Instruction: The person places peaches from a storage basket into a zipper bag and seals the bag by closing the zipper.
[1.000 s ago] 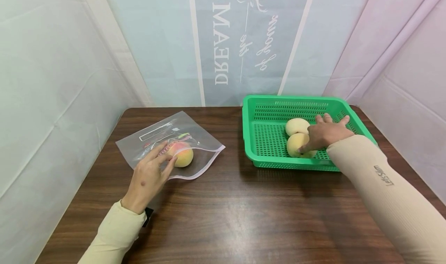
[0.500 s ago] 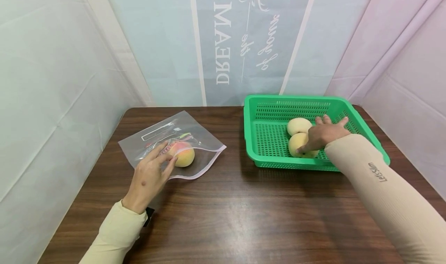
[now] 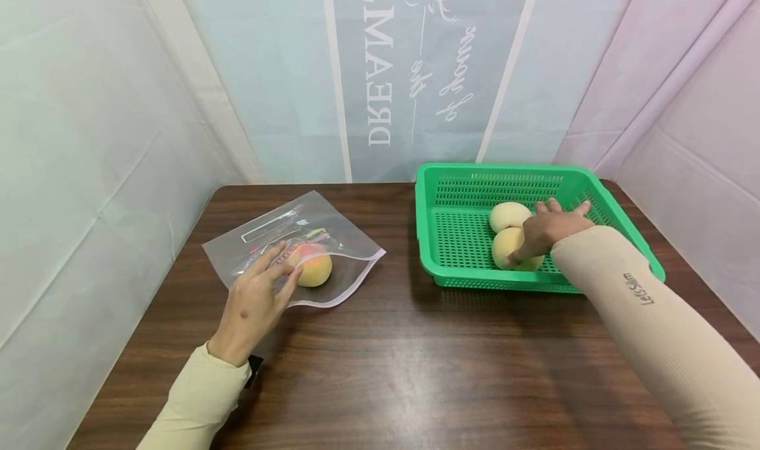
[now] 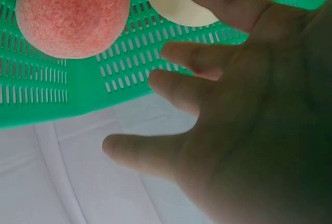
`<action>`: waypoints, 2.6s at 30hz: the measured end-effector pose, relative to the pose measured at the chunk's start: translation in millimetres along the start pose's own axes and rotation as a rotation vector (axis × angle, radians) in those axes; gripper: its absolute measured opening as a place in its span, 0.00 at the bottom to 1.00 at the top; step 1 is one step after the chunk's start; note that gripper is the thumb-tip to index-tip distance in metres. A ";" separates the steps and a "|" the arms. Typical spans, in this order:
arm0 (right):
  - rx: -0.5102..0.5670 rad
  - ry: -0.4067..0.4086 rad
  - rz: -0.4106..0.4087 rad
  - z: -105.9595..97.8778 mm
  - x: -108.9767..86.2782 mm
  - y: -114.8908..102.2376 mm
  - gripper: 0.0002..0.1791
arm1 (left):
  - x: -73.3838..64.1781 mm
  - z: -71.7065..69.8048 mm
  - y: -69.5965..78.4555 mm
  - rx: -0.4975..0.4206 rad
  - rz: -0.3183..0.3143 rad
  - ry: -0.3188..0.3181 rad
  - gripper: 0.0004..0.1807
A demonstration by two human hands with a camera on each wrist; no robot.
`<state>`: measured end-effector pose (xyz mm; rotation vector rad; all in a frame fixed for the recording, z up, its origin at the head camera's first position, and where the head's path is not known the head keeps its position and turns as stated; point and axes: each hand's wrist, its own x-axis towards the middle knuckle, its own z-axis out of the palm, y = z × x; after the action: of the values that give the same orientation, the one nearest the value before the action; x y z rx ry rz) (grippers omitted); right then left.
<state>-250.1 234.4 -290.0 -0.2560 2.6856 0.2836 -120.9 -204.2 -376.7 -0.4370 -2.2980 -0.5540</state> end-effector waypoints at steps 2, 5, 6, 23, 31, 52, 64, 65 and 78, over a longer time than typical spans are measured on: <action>0.003 -0.002 -0.009 -0.1 0.7 0.4 0.47 | -0.5 -0.1 0.1 0.002 -0.004 0.002 0.06; -0.011 0.009 -0.035 0.0 1.7 1.3 0.44 | -0.9 -0.2 0.4 0.001 -0.007 0.005 0.06; -0.018 0.014 -0.042 0.0 1.9 1.6 0.43 | -1.0 -0.1 0.4 0.001 -0.007 0.004 0.06; -0.086 0.100 -0.145 -0.4 -0.1 0.1 0.28 | 2.1 -0.9 1.6 -0.006 -0.004 -0.010 0.05; -0.060 0.145 -0.157 -2.2 -0.7 -1.2 0.43 | 2.5 -1.6 1.7 -0.008 -0.010 -0.007 0.06; -0.004 0.407 -0.239 -9.0 -14.2 -14.9 0.45 | -1.9 -1.3 -1.2 -0.007 -0.002 0.010 0.06; 0.044 0.564 -0.303 -17.3 -27.3 -27.6 0.40 | -0.1 -1.9 -0.4 -0.001 -0.011 -0.004 0.06; 0.051 0.576 -0.309 -17.9 -28.2 -28.9 0.40 | 0.0 -1.7 -0.4 0.001 -0.012 -0.006 0.06; 0.074 0.627 -0.383 -22.9 -31.1 -49.5 0.39 | 1.2 0.7 0.8 -0.003 -0.028 -0.011 0.06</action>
<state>-220.3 185.6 -264.1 -0.9602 3.1497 -0.0262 -121.7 -203.0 -376.1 -0.4108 -2.3175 -0.5696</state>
